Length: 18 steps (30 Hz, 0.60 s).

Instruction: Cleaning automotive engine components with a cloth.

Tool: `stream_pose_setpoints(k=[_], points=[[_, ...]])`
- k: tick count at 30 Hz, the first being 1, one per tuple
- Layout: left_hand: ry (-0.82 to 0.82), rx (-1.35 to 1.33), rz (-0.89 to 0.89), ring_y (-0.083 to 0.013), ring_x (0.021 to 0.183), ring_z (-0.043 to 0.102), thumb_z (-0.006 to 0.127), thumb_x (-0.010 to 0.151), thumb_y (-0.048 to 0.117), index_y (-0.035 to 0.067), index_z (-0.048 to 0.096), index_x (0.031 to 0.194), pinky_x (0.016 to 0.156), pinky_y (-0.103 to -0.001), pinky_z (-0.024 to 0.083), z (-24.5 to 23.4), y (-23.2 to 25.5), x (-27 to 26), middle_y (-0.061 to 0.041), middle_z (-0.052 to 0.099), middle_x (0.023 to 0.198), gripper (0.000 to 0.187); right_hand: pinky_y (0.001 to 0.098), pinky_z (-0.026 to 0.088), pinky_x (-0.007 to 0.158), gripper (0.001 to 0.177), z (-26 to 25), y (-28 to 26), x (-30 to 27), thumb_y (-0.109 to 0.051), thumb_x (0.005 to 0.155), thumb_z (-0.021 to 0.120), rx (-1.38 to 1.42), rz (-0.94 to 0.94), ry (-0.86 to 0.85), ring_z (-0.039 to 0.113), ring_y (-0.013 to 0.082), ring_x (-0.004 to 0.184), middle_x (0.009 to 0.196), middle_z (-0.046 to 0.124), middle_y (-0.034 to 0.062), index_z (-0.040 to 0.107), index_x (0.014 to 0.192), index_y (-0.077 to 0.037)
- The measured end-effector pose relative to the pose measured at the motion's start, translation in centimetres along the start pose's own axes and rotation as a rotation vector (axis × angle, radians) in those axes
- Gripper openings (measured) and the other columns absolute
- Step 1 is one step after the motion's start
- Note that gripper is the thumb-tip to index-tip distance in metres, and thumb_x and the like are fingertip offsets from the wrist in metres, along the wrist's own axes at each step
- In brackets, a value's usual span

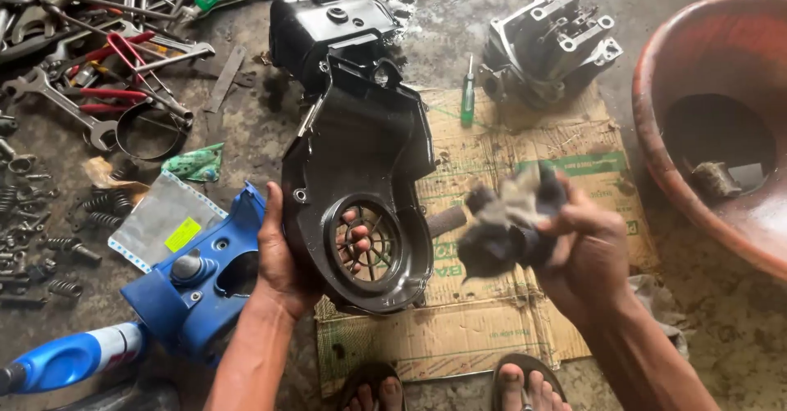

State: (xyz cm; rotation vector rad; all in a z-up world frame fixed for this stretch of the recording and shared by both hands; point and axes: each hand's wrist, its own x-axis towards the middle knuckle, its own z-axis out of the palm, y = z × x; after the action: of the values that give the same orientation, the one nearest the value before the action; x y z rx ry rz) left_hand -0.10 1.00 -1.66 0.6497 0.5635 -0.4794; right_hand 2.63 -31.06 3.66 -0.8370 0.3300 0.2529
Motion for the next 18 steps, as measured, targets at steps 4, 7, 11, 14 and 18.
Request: stream_pose_setpoints(k=[4, 7, 11, 14, 18], points=[[-0.126, -0.029, 0.104, -0.0287, 0.078, 0.073, 0.044, 0.085, 0.091, -0.004, 0.064, 0.114, 0.069, -0.045, 0.063, 0.0, 0.0, 0.3, -0.013, 0.071, 0.089, 0.101, 0.0499, 0.060, 0.094, 0.063, 2.7, 3.6, 1.5, 0.009, 0.069, 0.049, -0.261, -0.274, -0.284, 0.067, 0.0362, 0.110, 0.120, 0.064, 0.0213, 0.043, 0.129, -0.011], [0.196, 0.110, 0.254, -0.0229, 0.079, 0.068, 0.052, 0.086, 0.079, 0.007, 0.064, 0.127, 0.072, -0.048, 0.060, 1.1, 0.3, -1.1, -0.010, 0.071, 0.098, 0.084, 0.0500, 0.058, 0.097, 0.071, 2.3, 8.7, 0.6, 0.009, 0.062, 0.059, -0.847, -0.297, -0.471, 0.060, 0.0357, 0.119, 0.125, 0.059, 0.0188, 0.051, 0.129, -0.010], [0.243, 0.016, 0.206, -0.0224, 0.085, 0.076, 0.053, 0.078, 0.074, 0.010, 0.066, 0.124, 0.078, -0.043, 0.062, -0.4, 0.2, -1.1, -0.009, 0.076, 0.106, 0.080, 0.0492, 0.051, 0.104, 0.054, 0.1, 10.5, 1.4, -0.013, 0.089, 0.067, -1.487, -0.256, -0.990, 0.056, 0.0362, 0.128, 0.141, 0.056, 0.0177, 0.052, 0.140, -0.014], [0.233, 0.075, 0.191, -0.0245, 0.082, 0.074, 0.062, 0.082, 0.070, 0.005, 0.069, 0.116, 0.077, -0.043, 0.062, -2.9, -1.1, 0.1, -0.012, 0.075, 0.100, 0.074, 0.0496, 0.049, 0.103, 0.060, 1.1, 9.9, 3.2, -0.026, 0.095, 0.067, -1.734, -0.094, -1.093, 0.056, 0.0337, 0.128, 0.146, 0.055, 0.0139, 0.048, 0.151, -0.017], [0.197, 0.210, 0.328, -0.0258, 0.072, 0.073, 0.065, 0.084, 0.072, -0.003, 0.074, 0.102, 0.069, -0.042, 0.062, -2.2, -1.2, 0.6, -0.016, 0.076, 0.087, 0.077, 0.0474, 0.051, 0.103, 0.049, 2.5, 9.4, 4.4, -0.028, 0.098, 0.061, -1.912, -0.001, -1.067, 0.055, 0.0314, 0.127, 0.137, 0.058, 0.0104, 0.052, 0.145, -0.019]])
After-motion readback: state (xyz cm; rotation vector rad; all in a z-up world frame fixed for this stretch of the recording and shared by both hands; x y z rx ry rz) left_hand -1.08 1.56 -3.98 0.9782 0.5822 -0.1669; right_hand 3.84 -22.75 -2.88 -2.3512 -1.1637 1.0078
